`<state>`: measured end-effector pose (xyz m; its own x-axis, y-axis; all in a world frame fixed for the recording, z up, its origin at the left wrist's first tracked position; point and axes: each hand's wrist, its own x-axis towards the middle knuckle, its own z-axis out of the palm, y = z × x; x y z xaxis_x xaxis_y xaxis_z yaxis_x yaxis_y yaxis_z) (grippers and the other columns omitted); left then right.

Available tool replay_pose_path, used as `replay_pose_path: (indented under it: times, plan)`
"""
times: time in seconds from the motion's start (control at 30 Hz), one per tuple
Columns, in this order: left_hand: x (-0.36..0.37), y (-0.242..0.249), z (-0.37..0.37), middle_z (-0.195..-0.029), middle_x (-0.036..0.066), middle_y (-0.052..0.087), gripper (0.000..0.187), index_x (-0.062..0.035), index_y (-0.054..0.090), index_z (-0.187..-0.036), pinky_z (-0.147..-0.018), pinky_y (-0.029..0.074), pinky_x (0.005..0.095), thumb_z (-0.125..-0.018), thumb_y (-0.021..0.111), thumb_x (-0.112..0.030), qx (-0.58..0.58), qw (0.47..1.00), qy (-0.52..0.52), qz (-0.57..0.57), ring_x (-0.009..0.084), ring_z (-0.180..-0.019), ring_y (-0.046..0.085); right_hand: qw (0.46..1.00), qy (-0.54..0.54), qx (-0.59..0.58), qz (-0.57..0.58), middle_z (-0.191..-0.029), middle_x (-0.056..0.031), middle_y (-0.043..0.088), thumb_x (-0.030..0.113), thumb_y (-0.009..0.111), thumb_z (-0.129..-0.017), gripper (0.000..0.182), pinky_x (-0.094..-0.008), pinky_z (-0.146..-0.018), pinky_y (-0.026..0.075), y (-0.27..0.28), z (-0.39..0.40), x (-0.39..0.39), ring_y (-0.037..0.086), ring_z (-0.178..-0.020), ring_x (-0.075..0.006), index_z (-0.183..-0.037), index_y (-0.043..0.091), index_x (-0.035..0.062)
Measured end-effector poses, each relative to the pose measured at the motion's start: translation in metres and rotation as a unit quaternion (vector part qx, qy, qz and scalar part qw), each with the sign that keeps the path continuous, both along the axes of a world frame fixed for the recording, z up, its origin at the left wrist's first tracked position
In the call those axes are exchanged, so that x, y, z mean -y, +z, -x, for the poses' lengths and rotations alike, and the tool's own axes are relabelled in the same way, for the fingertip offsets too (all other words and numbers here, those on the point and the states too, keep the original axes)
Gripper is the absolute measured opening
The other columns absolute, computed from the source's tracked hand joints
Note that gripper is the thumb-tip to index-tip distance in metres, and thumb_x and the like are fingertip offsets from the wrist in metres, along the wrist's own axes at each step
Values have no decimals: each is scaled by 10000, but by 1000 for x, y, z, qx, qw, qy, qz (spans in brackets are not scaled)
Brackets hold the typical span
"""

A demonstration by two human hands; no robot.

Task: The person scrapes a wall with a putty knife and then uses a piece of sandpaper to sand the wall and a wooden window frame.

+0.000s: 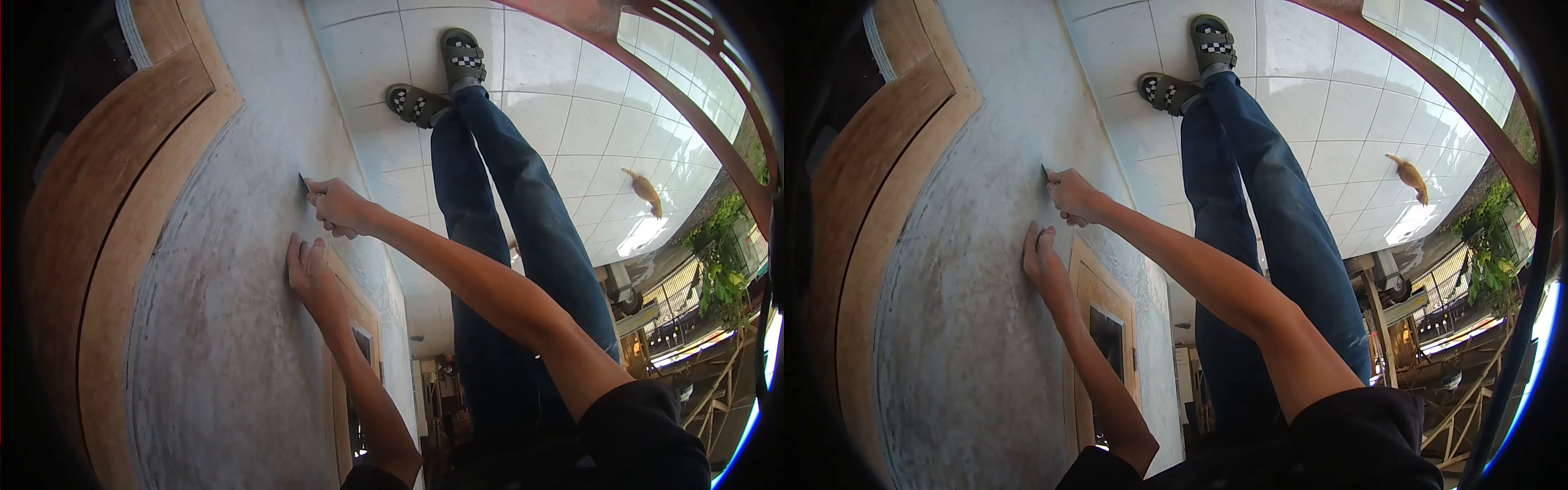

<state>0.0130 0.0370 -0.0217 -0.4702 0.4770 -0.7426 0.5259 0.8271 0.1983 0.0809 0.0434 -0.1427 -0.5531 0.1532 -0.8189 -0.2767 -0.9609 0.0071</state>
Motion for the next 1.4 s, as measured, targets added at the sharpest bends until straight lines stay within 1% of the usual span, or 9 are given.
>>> replay_pose_path:
  times: [0.37,0.63,0.77,0.83,0.9,0.97,1.1,1.27,1.4]
  plan:
    - [-1,1,-2,-1322,294,473,545,82,390,-1355,-997,388,371,-899,504,-194,-19,1000,-20,8,331,-1223,500,999,-25,-31,1,-601,43,321,206,358,-1012,377,-255,-347,228,23,-5,1,287,-468,-74,-1357,429,69]
    - [-1,-1,1,-1309,298,484,549,78,386,-1361,-995,389,369,-900,502,-198,-13,1000,-5,10,327,-1220,504,1000,-16,-6,-2,-661,-13,413,222,379,-1013,462,-268,-360,293,1,0,-2,360,-474,-99,-1454,324,97]
    - [2,-3,0,-1321,280,485,552,77,395,-1356,-989,392,366,-895,507,-204,-6,1000,4,6,323,-1220,505,999,-39,-20,-22,-640,5,383,178,373,-1000,228,-259,-361,276,28,-3,10,324,-467,-85,-1121,502,35]
    - [4,-3,2,-1319,275,491,556,77,396,-1355,-988,392,367,-892,509,-208,-3,1000,0,11,323,-1218,507,998,-50,-26,-19,-598,-18,380,162,358,-986,455,-300,-379,339,2,-2,9,385,-454,-126,-1435,369,88]
    - [1,-4,3,-1316,270,496,560,77,397,-1355,-988,391,368,-889,511,-212,-3,1000,-3,5,324,-1216,509,999,-38,-7,-6,-599,-22,383,167,359,-987,466,-298,-389,344,-7,4,2,386,-459,-128,-1446,349,89]
    - [1,-3,4,-1300,272,510,566,78,397,-1355,-992,386,374,-888,512,-221,-7,1000,-13,9,327,-1208,515,998,-58,-13,18,-639,6,375,194,389,-1002,308,-260,-360,273,8,2,-1,328,-469,-88,-1251,472,33]
    - [4,-4,3,-1296,269,514,562,71,397,-1358,-990,387,374,-891,511,-220,-10,1000,-6,14,326,-1197,523,999,-24,-28,-9,-656,5,386,221,388,-1008,418,-269,-353,275,21,-10,3,340,-469,-95,-1404,386,88]
    - [-1,-3,0,-1291,262,522,544,63,407,-1355,-983,392,366,-888,494,-203,-21,999,-22,18,321,-1183,531,998,-43,-26,25,-644,3,390,219,382,-1005,275,-266,-341,233,11,-3,-2,317,-451,-84,-1207,490,67]
    - [-2,-3,-6,-1293,261,520,546,62,408,-1354,-981,393,364,-881,492,-196,-18,1000,-6,6,316,-1183,532,999,-49,-14,-4,-608,29,360,222,383,-1005,282,-266,-343,216,29,-6,10,286,-429,-73,-1202,484,47]
